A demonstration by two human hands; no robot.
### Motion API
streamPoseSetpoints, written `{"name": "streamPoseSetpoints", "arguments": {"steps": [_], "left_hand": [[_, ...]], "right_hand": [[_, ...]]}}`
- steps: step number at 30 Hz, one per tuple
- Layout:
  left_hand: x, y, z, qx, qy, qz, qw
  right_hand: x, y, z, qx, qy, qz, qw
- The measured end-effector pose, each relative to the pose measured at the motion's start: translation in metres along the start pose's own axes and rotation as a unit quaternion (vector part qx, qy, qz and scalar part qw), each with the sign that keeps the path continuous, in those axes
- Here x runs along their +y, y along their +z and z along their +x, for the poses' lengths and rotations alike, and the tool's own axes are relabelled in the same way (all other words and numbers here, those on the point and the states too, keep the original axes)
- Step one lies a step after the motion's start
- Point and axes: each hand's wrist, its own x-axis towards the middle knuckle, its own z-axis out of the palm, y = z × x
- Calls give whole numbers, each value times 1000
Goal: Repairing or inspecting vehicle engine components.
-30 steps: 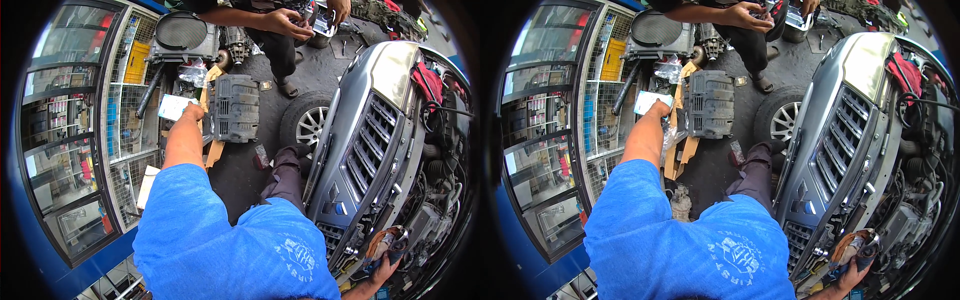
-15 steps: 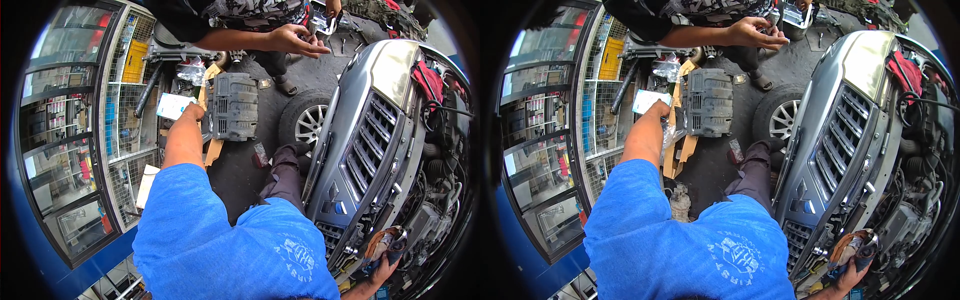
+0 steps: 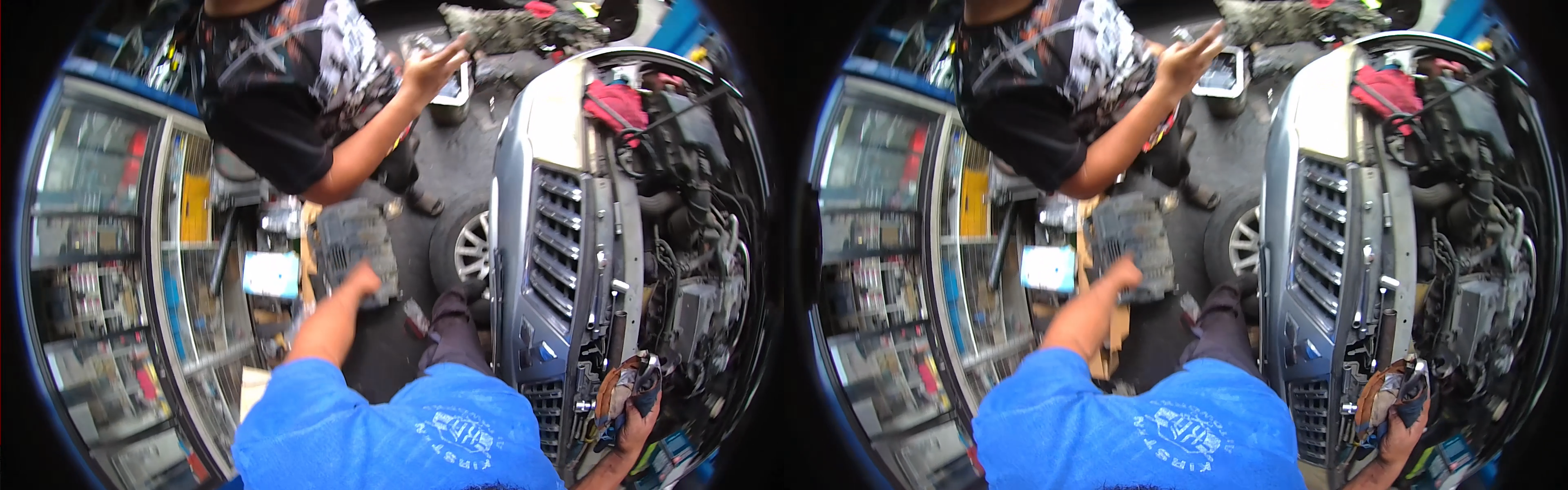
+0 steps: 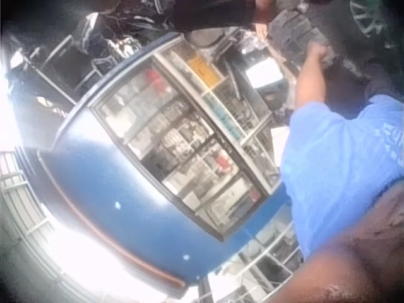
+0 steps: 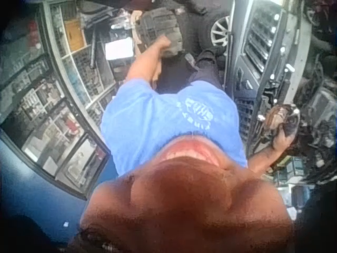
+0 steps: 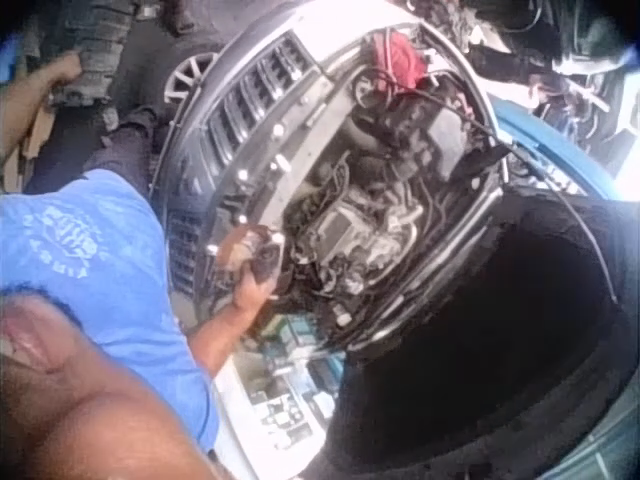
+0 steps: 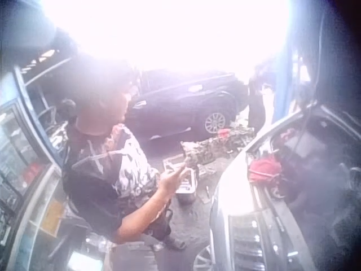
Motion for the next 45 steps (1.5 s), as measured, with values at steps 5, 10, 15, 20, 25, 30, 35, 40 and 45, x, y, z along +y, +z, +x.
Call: {"name": "streamPoseSetpoints", "arguments": {"steps": [5, 10, 15, 20, 25, 30, 35, 40, 45], "left_hand": [[130, 18, -65, -54, 215, 46, 974], [211, -3, -88, -34, 373, 127, 918], [299, -6, -130, 2, 509, -17, 861], [388, 32, -229, 27, 688, 103, 718], [434, 127, -313, -4, 839, 210, 503], [417, 201, -348, -19, 905, 284, 315], [397, 215, -338, -91, 871, 389, 285], [387, 196, -315, -106, 848, 380, 354], [378, 172, -293, -57, 822, 377, 423]], "right_hand": [[-2, 10, -37, 25, -11, 5, 1000], [-12, 1, -96, 157, 14, 76, 985], [13, -38, -183, 350, -18, 27, 936], [40, -52, -262, 485, -62, 130, 863], [65, -33, -318, 581, -71, 185, 789], [85, 0, -351, 587, -23, 209, 782], [100, 22, -356, 604, -10, 223, 765], [114, 29, -349, 580, 14, 236, 780], [118, 33, -332, 543, 18, 250, 801]]}}
